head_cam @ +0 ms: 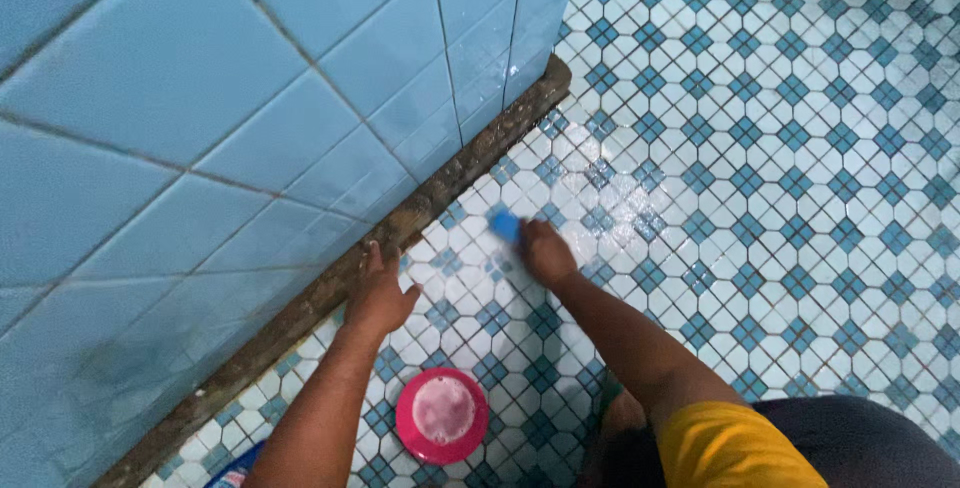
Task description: The person scrubs light blue tiled walls and the floor of a bathroom using a blue brush and soapy water from a pink bowl. They rinse the brush and pour water from a pink scoop to wash away soap residue.
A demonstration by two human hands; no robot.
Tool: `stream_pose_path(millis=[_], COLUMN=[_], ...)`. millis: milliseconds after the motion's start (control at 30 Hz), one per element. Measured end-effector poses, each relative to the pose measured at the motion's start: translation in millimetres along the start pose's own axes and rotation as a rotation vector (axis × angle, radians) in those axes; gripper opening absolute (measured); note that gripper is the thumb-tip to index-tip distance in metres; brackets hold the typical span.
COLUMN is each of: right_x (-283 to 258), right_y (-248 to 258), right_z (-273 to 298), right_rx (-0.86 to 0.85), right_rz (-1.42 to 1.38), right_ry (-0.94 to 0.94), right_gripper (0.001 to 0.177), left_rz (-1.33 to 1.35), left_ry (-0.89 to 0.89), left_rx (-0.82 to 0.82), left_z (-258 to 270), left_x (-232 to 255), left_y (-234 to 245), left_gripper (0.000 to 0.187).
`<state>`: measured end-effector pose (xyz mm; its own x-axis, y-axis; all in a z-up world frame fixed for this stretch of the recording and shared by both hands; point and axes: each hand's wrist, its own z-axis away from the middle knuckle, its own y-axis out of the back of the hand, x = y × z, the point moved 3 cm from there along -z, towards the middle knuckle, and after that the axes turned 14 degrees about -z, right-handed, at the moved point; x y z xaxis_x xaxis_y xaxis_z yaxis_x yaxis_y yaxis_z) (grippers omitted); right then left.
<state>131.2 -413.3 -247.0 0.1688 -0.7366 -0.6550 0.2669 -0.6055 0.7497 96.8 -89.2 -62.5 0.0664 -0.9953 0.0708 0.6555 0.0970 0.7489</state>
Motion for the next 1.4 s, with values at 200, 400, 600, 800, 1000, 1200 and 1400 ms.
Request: stream_pose_path(millis=[200,400,600,800,1000,1200,1400], right_x=[69,145,-15,-88,65,64,-61], right_y=[72,117,-33,-74,54,73,-47], right_z=[-67,-74,-54,-36,-108,-118,-44], right_rx=[0.212,0.413,0.091,-0.146,0.139,0.259,-0.218], right_rz=[0.013,0.085,-0.031,-0.132,-0.006,-0.005,0.041], right_ry=[-0.03,-0.451,-0.01,0.409,-0.283,-0.355,0.188], right_gripper=[0.013,0.042,0.036,0.038,0.029,0.034,0.036], left_rz=[-0.055,-0.132,-0.101,-0.086,-0.009,-0.017,-0.042], left_ry=[0.097,0.066,0.063,0.058,0.011,0.006,0.002], left_rx=[-0.095,-0.107,-0.139,-0.119,-0.105,-0.111,-0.117], left_z=[-13,-13,-28,-27,-19,-22,-22], left_x=[8,5,0,-3,-6,-8,-10], left_y=[0,-12,-9,-13,-20,-20,-23], left_gripper=[0.093,0.096,0.098,0.098,0.098,0.102,0.103])
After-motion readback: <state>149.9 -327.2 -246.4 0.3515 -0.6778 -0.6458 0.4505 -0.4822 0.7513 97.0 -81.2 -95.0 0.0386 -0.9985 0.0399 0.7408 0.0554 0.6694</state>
